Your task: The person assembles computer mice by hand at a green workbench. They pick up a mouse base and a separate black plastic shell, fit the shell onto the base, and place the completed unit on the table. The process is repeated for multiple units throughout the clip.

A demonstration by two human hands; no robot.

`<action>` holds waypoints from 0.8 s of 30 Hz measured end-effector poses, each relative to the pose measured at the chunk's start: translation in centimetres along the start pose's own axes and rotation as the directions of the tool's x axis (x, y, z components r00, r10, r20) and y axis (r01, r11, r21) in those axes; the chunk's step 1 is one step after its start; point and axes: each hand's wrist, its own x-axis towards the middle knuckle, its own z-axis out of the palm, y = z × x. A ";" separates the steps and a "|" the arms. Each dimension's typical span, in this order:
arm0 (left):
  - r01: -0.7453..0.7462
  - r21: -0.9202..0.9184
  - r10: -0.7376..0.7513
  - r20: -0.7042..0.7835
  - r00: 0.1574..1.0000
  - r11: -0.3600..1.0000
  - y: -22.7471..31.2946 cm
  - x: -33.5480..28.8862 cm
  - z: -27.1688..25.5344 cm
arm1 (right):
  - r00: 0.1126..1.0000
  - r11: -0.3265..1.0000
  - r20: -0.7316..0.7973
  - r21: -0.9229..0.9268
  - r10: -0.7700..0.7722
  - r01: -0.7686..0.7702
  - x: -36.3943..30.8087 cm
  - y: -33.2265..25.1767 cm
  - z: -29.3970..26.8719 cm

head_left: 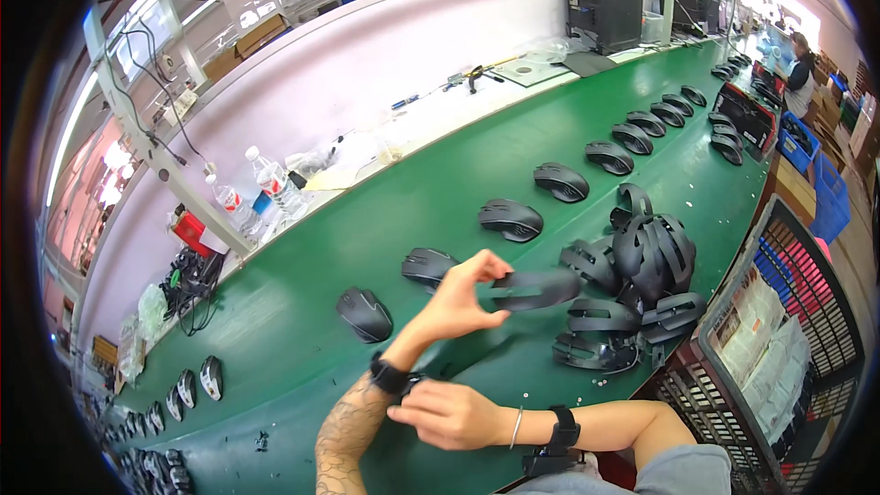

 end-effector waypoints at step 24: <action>0.217 -0.606 -0.499 -0.348 0.793 0.766 4.0 -20.4 -1.4 | 0.929 0.929 0.022 -0.035 0.370 -0.369 2.3 -0.2 -0.9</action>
